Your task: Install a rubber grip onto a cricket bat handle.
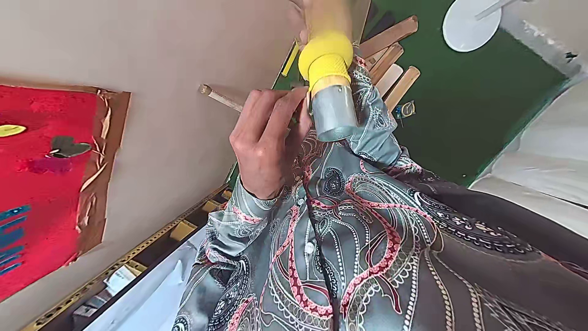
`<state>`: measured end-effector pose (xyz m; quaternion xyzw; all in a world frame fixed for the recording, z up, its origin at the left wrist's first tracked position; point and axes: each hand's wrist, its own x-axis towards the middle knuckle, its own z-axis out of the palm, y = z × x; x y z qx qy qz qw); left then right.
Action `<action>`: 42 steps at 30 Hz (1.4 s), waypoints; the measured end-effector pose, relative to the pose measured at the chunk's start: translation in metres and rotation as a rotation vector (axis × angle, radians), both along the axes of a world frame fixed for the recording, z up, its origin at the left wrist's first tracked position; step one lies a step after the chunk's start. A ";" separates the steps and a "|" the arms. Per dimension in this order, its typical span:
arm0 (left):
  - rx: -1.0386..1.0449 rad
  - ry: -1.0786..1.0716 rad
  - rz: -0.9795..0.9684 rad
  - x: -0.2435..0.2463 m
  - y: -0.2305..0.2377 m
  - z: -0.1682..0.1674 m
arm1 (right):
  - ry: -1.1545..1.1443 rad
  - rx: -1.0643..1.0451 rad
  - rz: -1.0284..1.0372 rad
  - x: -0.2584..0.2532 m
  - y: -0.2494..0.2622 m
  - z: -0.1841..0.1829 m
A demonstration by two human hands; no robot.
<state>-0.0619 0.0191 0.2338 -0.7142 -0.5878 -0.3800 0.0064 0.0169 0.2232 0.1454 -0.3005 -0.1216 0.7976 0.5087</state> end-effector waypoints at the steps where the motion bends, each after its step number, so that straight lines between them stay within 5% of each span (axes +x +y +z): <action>1: -0.007 -0.021 -0.005 0.002 -0.003 -0.002 | 0.069 0.058 0.062 0.004 -0.005 0.002; 4: -0.135 -0.126 -0.041 -0.002 -0.007 -0.006 | 0.444 0.246 0.282 0.011 -0.006 -0.004; 13: -0.365 -0.893 -0.364 -0.022 0.024 -0.017 | 0.475 0.195 0.430 -0.019 0.006 -0.047; 19: -0.195 -0.734 -0.251 -0.017 0.022 -0.019 | 0.809 0.153 0.346 -0.015 -0.031 -0.007; 24: 0.123 0.072 -0.081 -0.009 0.007 -0.024 | 0.296 0.114 0.323 -0.009 -0.002 -0.032; 29: 0.061 0.444 -0.135 -0.025 0.000 -0.025 | -0.550 0.217 0.271 -0.010 0.009 -0.044; 31: 0.026 0.504 -0.183 -0.037 0.001 -0.023 | -0.633 0.299 0.282 -0.012 0.008 -0.046; 34: -0.050 0.380 -0.329 -0.045 -0.003 -0.013 | -0.357 0.308 0.204 -0.014 0.004 -0.050; 38: -0.219 -0.009 -0.324 -0.044 0.003 -0.011 | -0.464 0.271 0.187 0.000 0.019 -0.053; 42: -0.417 -0.378 -0.377 -0.055 0.034 -0.027 | -0.275 0.194 0.201 -0.010 0.001 -0.049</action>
